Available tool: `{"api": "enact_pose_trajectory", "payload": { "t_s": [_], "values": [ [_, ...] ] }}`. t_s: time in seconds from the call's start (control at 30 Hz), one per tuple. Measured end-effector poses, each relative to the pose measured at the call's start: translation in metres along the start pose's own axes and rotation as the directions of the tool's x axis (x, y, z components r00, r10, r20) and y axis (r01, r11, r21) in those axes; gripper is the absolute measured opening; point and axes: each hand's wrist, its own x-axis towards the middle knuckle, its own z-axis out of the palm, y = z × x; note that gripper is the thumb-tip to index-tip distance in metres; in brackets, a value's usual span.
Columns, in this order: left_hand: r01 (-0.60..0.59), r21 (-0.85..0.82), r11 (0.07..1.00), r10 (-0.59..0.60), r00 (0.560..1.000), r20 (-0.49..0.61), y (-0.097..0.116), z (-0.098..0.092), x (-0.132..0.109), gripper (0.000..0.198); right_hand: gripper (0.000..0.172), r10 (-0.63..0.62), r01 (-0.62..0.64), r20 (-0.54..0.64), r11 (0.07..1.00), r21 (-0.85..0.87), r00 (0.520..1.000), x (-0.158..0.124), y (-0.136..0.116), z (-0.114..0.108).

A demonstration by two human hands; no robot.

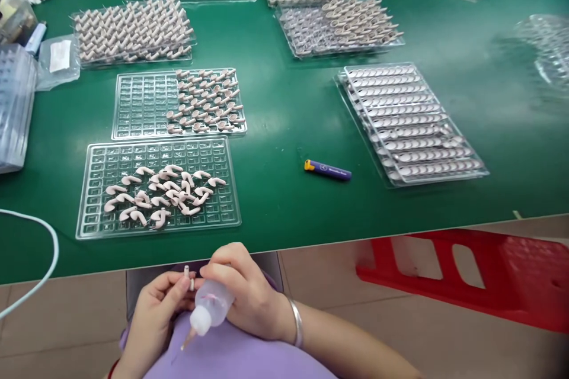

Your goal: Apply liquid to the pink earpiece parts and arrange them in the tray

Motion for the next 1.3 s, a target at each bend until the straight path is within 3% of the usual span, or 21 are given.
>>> {"api": "enact_pose_trajectory", "payload": {
  "t_s": [0.23, 1.0, 1.3],
  "values": [
    [0.050, -0.024, 0.998, -0.050, 0.999, -0.010, -0.0078, -0.0041, 0.0082, 0.047, 0.014, -0.006, 0.006, -0.006, 0.996, -0.089, 1.000, 0.0032, -0.0007, -0.0010],
    [-0.050, 0.139, 0.989, 0.054, 0.998, -0.025, -0.0033, -0.0024, 0.0090, 0.042, 0.009, 0.010, -0.008, 0.024, 0.995, -0.098, 1.000, 0.0041, -0.0009, -0.0004],
    [-0.062, 0.083, 0.995, 0.066, 0.997, -0.046, -0.0028, 0.0004, 0.0073, 0.039, 0.010, 0.024, -0.020, 0.035, 0.993, -0.117, 0.999, 0.0038, -0.0009, -0.0009]
  ]
}}
